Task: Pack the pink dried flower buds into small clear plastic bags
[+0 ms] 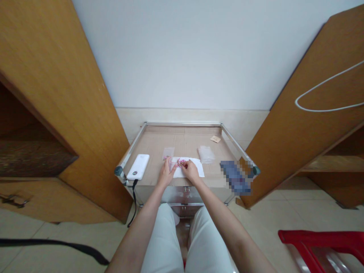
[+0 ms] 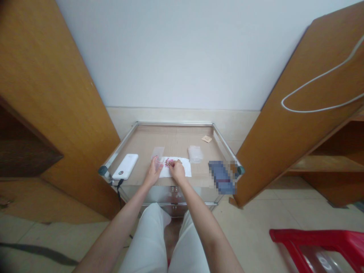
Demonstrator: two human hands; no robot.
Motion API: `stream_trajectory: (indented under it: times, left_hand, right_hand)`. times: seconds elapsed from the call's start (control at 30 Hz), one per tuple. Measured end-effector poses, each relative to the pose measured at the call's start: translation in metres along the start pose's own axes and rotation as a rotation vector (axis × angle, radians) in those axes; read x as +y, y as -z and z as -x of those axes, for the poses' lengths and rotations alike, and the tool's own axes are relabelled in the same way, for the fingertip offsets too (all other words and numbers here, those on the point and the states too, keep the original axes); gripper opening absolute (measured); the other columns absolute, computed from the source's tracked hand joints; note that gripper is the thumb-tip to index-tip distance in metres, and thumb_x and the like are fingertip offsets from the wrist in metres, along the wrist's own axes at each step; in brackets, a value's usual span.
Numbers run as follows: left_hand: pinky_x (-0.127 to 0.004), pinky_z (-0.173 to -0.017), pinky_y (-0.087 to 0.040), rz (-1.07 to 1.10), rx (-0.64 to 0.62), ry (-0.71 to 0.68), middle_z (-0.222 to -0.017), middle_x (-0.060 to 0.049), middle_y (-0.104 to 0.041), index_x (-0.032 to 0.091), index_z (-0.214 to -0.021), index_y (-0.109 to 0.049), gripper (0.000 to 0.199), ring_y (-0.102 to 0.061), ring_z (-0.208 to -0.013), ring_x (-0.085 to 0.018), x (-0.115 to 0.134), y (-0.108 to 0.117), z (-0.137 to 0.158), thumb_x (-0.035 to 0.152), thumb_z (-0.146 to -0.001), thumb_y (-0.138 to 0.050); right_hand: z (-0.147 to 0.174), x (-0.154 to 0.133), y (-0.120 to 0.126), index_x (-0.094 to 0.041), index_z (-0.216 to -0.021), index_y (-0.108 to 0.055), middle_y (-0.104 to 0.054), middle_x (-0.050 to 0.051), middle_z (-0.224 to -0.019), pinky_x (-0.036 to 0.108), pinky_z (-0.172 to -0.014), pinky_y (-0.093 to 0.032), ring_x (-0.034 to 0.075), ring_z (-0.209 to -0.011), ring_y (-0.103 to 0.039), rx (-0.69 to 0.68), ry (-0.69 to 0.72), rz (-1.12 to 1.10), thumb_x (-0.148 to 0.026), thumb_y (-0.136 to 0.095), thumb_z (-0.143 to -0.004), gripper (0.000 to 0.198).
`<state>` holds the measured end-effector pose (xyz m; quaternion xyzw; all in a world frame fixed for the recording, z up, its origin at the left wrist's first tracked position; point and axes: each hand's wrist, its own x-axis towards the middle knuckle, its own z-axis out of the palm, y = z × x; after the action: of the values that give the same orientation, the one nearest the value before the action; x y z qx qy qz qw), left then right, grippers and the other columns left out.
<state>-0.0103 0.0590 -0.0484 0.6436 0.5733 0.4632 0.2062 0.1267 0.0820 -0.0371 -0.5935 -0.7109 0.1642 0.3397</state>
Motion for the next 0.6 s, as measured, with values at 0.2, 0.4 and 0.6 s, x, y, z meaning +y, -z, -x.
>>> stream_trajectory:
  times: [0.2, 0.4, 0.6]
  left_hand:
    - [-0.038, -0.096, -0.032, -0.006, -0.006, -0.002, -0.125, -0.015, -0.041, 0.016, -0.121, -0.030, 0.053, -0.039, -0.116, -0.021, 0.001, 0.000, 0.000, 0.043, -0.077, -0.041]
    - [-0.038, -0.096, -0.032, -0.023, -0.005, 0.001, -0.125, -0.015, -0.042, 0.015, -0.120, -0.031, 0.051, -0.039, -0.116, -0.022, 0.003, 0.001, 0.000, 0.042, -0.078, -0.041]
    - [-0.037, -0.096, -0.032, -0.027, -0.023, -0.015, -0.124, -0.015, -0.043, 0.014, -0.120, -0.031, 0.052, -0.038, -0.117, -0.021, 0.000, 0.001, 0.000, 0.043, -0.078, -0.040]
  right_hand:
    - [0.002, -0.004, 0.000, -0.017, -0.054, -0.053, -0.057, 0.004, -0.062, 0.026, -0.070, -0.039, 0.015, -0.066, -0.052, 0.011, 0.033, -0.008, -0.015, -0.048, -0.067, 0.013]
    - [-0.005, -0.007, 0.007, -0.015, -0.056, -0.052, -0.056, 0.001, -0.056, 0.023, -0.057, -0.040, 0.013, -0.055, -0.051, 0.111, -0.189, -0.371, -0.023, -0.050, -0.063, 0.010]
    - [-0.020, -0.037, 0.021, -0.014, -0.064, -0.054, -0.053, -0.003, -0.050, 0.019, -0.045, -0.036, 0.010, -0.045, -0.049, 0.109, -0.215, -0.676, -0.026, -0.052, -0.061, 0.012]
